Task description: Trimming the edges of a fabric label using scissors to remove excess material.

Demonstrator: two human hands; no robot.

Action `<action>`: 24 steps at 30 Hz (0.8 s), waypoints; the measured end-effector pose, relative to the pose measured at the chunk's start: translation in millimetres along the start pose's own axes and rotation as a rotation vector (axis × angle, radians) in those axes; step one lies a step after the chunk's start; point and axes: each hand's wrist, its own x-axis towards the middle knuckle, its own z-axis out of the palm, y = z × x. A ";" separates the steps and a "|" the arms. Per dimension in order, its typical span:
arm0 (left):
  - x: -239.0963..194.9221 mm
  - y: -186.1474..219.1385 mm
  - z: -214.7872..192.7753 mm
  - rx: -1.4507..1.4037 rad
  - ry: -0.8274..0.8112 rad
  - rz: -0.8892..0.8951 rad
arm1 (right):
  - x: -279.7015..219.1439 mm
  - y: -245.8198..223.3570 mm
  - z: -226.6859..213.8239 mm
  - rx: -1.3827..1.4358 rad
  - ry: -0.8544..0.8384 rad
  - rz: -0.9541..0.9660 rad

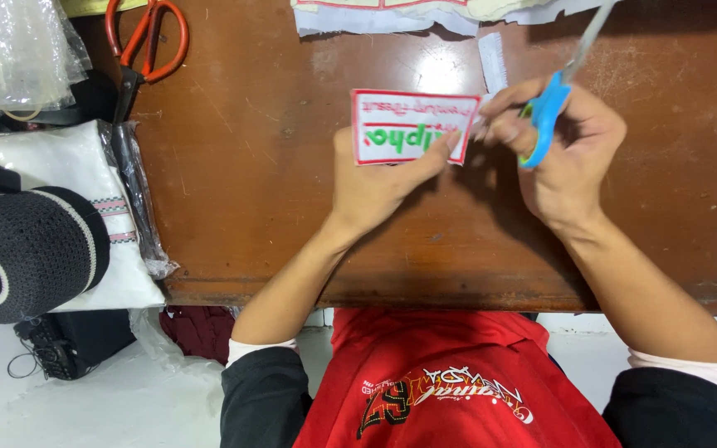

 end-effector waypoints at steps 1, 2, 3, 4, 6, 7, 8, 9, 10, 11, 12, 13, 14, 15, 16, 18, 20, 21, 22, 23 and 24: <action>-0.4 1.5 1.5 0.000 -0.007 0.001 | 1.0 2.0 -2.9 -0.001 0.007 -0.002; -0.6 2.9 3.4 0.052 -0.057 -0.023 | 2.1 4.0 -6.3 0.011 0.020 -0.009; -1.1 4.3 5.5 0.104 -0.108 -0.047 | 2.8 6.0 -9.8 0.023 0.035 -0.015; -1.1 1.1 5.9 0.105 -0.117 -0.047 | 2.7 6.5 -10.4 0.022 0.043 -0.017; -1.0 -4.8 4.7 0.118 -0.094 -0.010 | 3.3 8.3 -9.2 0.042 0.040 0.069; -0.2 -4.0 3.5 0.122 -0.097 -0.010 | 6.0 5.2 -9.2 0.045 0.044 0.068; 0.6 -3.1 2.0 0.086 -0.090 -0.027 | 8.5 2.2 -8.7 0.040 0.023 0.111; 1.3 -2.4 0.6 0.048 -0.083 -0.044 | 11.3 -1.0 -8.6 0.032 0.002 0.154; 3.5 -1.6 -1.4 0.050 -0.084 -0.043 | 12.7 -1.6 -8.4 0.034 0.003 0.153; 5.8 -0.7 -3.5 0.030 -0.065 -0.037 | 14.3 -2.3 -8.2 0.050 -0.014 0.181; 8.0 0.2 -6.0 0.010 -0.046 -0.030 | 15.8 -3.0 -7.7 0.066 -0.032 0.210; 8.4 1.5 -6.8 0.012 -0.043 -0.028 | 15.7 -2.7 -7.5 0.068 -0.034 0.209; 8.8 2.7 -8.0 -0.006 -0.041 -0.032 | 15.5 -2.2 -6.9 0.045 -0.031 0.206; 9.0 3.7 -9.0 -0.026 -0.037 -0.036 | 15.5 -2.1 -6.5 0.021 -0.030 0.203; 8.8 3.8 -9.9 -0.027 -0.033 -0.035 | 15.5 -4.5 -4.8 0.021 -0.034 0.203; 9.0 3.8 -10.1 -0.017 -0.021 -0.010 | 15.2 -9.9 -2.8 0.007 -0.019 0.251; 11.0 5.4 -12.0 -0.044 -0.004 -0.015 | 17.0 -3.0 -17.0 -0.278 -0.104 0.078; 12.2 6.5 -13.1 -0.070 0.015 -0.019 | 18.8 0.2 -23.8 -0.561 -0.191 -0.098; 13.3 7.4 -14.5 -0.072 0.019 -0.016 | 18.9 -0.3 -29.1 -0.562 -0.195 -0.101; 14.2 8.1 -15.9 -0.069 0.022 -0.001 | 19.3 -0.8 -34.4 -0.686 -0.191 -0.018; 15.0 8.9 -17.2 -0.065 0.025 0.014 | 19.7 -1.3 -39.6 -0.809 -0.185 0.066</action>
